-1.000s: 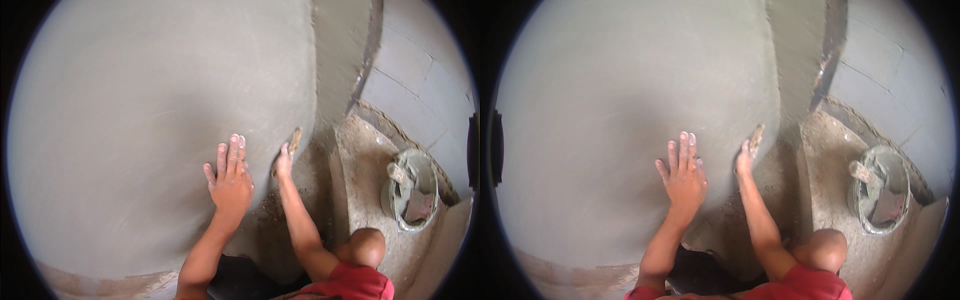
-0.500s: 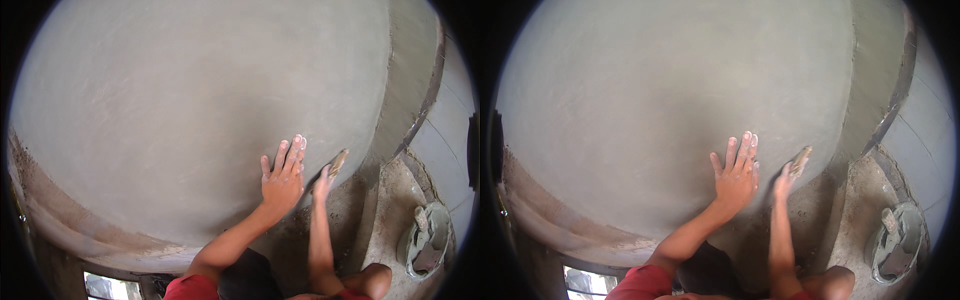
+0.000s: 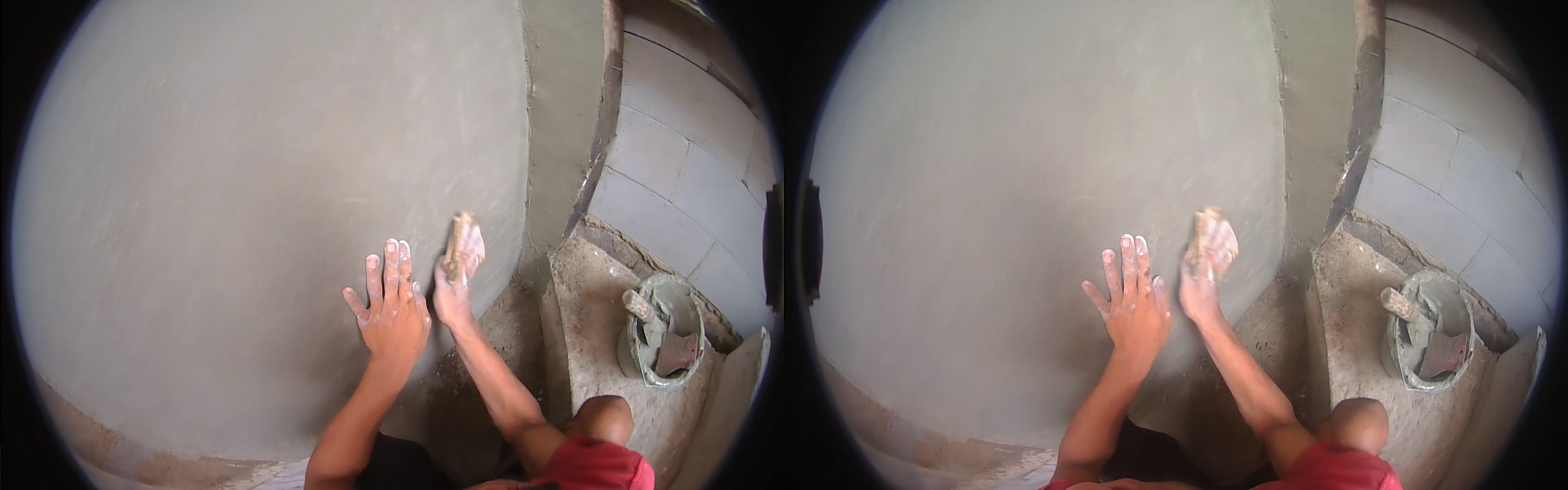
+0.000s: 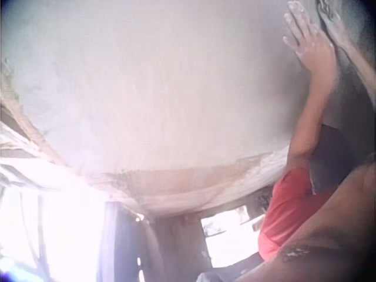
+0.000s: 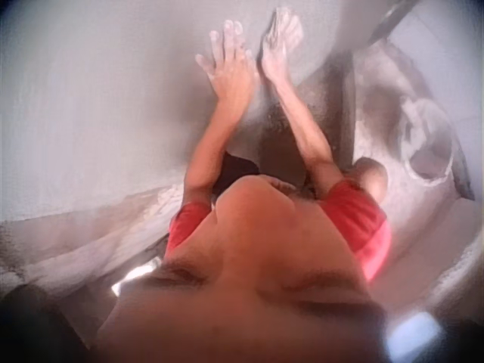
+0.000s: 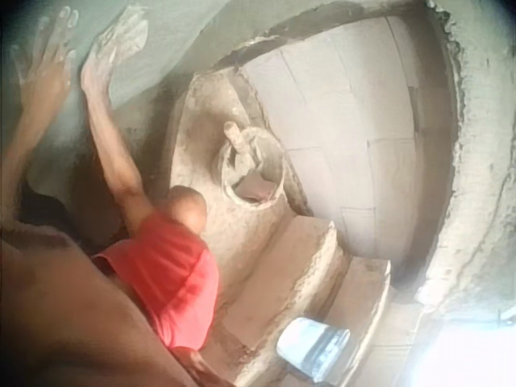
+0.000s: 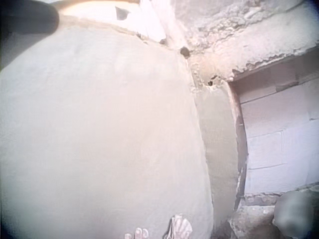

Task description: The person smooths a freshly plastered curved wall using a trowel and then a cloth. They scoop plaster from a bucket, apply it to the wall, and rub the surface to even it out.

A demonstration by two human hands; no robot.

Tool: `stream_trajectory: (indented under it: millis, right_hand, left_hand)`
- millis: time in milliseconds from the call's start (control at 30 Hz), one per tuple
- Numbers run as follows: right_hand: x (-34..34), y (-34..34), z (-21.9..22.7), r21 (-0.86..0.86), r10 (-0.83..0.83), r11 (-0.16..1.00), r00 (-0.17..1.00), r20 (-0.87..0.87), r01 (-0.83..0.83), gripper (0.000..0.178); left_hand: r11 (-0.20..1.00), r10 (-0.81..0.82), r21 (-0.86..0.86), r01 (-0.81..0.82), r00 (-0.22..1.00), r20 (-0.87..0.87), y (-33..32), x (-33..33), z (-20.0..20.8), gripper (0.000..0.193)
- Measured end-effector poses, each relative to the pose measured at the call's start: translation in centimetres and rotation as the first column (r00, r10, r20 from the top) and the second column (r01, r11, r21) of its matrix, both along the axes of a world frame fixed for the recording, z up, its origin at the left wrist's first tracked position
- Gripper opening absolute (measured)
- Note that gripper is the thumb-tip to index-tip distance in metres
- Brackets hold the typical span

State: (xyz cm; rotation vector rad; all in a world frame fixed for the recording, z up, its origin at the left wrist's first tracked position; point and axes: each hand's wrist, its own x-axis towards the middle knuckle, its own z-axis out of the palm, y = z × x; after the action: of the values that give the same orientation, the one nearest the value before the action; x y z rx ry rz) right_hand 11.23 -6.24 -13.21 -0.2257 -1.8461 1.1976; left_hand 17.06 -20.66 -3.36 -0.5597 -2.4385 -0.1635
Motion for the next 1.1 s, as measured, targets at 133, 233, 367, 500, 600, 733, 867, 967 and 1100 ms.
stream_trajectory:
  millis: [133, 233, 367, 500, 600, 733, 867, 967, 1100]
  right_hand:
    - [0.5, 1.6, 12.2, 0.317, -0.077, 0.946, 0.997, 0.026, 0.065, 0.077]
    - [-0.9, 5.8, 18.1, -0.127, -0.127, 0.984, 0.992, -0.008, 0.125, 0.075]
    - [-2.0, 7.1, 16.3, 0.148, 0.023, 0.989, 0.985, -0.173, 0.003, 0.073]
    - [-2.2, 6.1, 13.2, 0.739, 0.084, 0.673, 0.991, -0.103, 0.02, 0.08]
    - [-2.1, 6.7, 13.5, 0.452, 0.008, 0.891, 0.993, -0.119, 0.047, 0.079]
    - [-1.9, 7.4, 14.1, 0.049, 0.064, 0.997, 0.996, -0.056, -0.062, 0.074]
    - [-2.2, 6.9, 14.8, 0.523, 0.016, 0.85, 0.994, 0.107, -0.07, 0.077]
    - [-2.9, 7.6, 15.9, 0.432, -0.032, 0.9, 0.998, -0.05, 0.05, 0.076]
    - [-1.6, 7.4, 16.2, 0.111, -0.047, 0.993, 0.999, -0.019, 0.049, 0.075]
  left_hand:
    - [0.998, 0.044, 0.037, -0.041, 0.996, -0.075, 0.1, 0.7, 0.1, 0.072]
    - [0.998, -0.017, 0.055, 0.02, 0.999, -0.048, 0.2, 1.2, 0.2, 0.076]
    - [0.997, -0.008, 0.076, 0.009, 1.0, -0.016, 0.9, 1.0, 0.2, 0.077]
    - [0.999, 0.009, 0.051, -0.007, 0.999, -0.035, 1.4, 0.8, 0.3, 0.077]
    - [0.999, 0.009, 0.05, -0.008, 1.0, -0.028, 1.4, 1.0, 0.4, 0.077]
    - [0.998, 0.008, 0.055, -0.009, 1.0, 0.008, 0.9, 1.0, 0.5, 0.076]
    - [0.999, 0.049, -0.012, -0.048, 0.998, 0.048, 0.8, 0.7, 0.5, 0.078]
    - [0.998, 0.066, -0.026, -0.066, 0.998, 0.024, 0.8, 0.8, 0.4, 0.079]
    - [0.999, 0.03, 0.022, -0.03, 0.999, 0.014, 0.8, 1.1, 0.4, 0.08]
